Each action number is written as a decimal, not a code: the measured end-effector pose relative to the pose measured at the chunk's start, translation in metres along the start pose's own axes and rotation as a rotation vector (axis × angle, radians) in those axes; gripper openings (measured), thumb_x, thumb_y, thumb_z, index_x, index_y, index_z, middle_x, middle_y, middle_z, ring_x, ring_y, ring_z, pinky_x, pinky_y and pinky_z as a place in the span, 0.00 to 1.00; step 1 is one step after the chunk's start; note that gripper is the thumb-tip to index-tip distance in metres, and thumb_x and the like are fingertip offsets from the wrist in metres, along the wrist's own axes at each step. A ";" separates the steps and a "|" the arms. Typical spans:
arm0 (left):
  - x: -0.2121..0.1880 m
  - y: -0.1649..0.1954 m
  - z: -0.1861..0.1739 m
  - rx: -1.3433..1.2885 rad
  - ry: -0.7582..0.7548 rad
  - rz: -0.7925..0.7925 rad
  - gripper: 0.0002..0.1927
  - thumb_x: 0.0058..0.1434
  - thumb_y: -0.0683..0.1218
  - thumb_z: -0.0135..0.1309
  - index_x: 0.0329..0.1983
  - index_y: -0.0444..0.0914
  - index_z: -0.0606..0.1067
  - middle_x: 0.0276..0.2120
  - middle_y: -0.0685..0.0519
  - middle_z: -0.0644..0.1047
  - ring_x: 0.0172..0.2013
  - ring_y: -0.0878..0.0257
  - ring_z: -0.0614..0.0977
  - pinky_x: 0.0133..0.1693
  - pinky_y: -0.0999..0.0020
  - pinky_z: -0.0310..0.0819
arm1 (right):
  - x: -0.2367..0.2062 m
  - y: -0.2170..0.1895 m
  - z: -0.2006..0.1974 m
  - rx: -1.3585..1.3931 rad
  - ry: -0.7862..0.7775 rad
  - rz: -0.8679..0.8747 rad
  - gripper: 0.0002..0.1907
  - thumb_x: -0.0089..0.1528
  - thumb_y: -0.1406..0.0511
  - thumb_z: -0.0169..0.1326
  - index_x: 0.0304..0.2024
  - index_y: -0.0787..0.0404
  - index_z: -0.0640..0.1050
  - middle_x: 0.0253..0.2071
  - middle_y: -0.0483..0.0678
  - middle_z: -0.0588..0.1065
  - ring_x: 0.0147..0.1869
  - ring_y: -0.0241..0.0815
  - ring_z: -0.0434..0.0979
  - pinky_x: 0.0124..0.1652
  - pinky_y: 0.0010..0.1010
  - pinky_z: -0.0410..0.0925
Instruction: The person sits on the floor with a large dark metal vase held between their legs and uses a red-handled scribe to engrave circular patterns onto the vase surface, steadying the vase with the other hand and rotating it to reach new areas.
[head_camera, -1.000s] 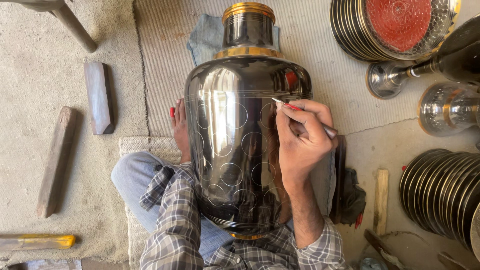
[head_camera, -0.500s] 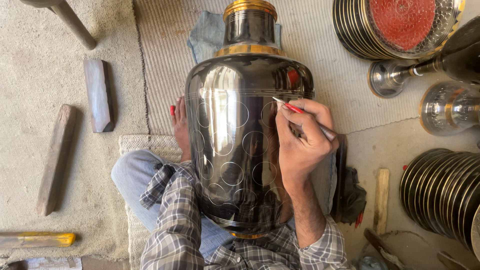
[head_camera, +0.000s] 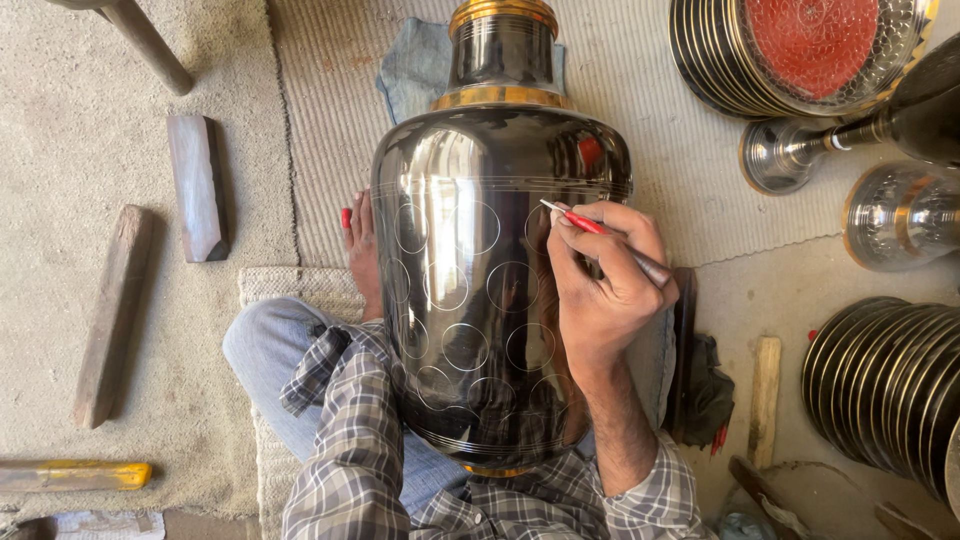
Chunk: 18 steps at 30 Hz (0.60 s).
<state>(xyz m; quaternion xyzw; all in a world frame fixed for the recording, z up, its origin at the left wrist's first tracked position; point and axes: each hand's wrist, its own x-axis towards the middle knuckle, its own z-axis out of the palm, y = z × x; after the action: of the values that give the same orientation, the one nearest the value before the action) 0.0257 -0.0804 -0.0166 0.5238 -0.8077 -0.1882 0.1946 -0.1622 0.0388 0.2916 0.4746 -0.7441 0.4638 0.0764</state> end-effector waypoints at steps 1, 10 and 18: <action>0.000 0.000 0.000 -0.005 0.003 0.006 0.32 0.73 0.62 0.37 0.75 0.42 0.63 0.73 0.50 0.62 0.74 0.53 0.59 0.75 0.50 0.48 | 0.000 0.000 0.000 -0.004 -0.003 -0.003 0.10 0.59 0.77 0.70 0.34 0.64 0.81 0.45 0.46 0.78 0.46 0.38 0.83 0.42 0.24 0.78; 0.002 -0.001 0.005 0.092 0.002 0.017 0.34 0.72 0.64 0.40 0.74 0.40 0.63 0.72 0.49 0.63 0.73 0.53 0.60 0.73 0.49 0.52 | -0.002 0.003 -0.001 -0.008 -0.027 -0.063 0.10 0.59 0.77 0.71 0.34 0.63 0.82 0.46 0.46 0.78 0.46 0.38 0.82 0.41 0.24 0.78; 0.002 -0.007 0.013 0.080 -0.041 -0.035 0.32 0.74 0.63 0.34 0.75 0.44 0.62 0.74 0.52 0.61 0.74 0.56 0.58 0.74 0.52 0.50 | -0.004 0.001 -0.005 0.042 -0.072 -0.048 0.09 0.58 0.77 0.70 0.33 0.64 0.82 0.45 0.47 0.78 0.43 0.37 0.83 0.39 0.21 0.77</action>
<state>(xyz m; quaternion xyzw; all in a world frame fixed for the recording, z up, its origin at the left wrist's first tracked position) 0.0232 -0.0839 -0.0313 0.5414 -0.8090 -0.1699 0.1535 -0.1630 0.0454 0.2914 0.5101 -0.7249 0.4601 0.0507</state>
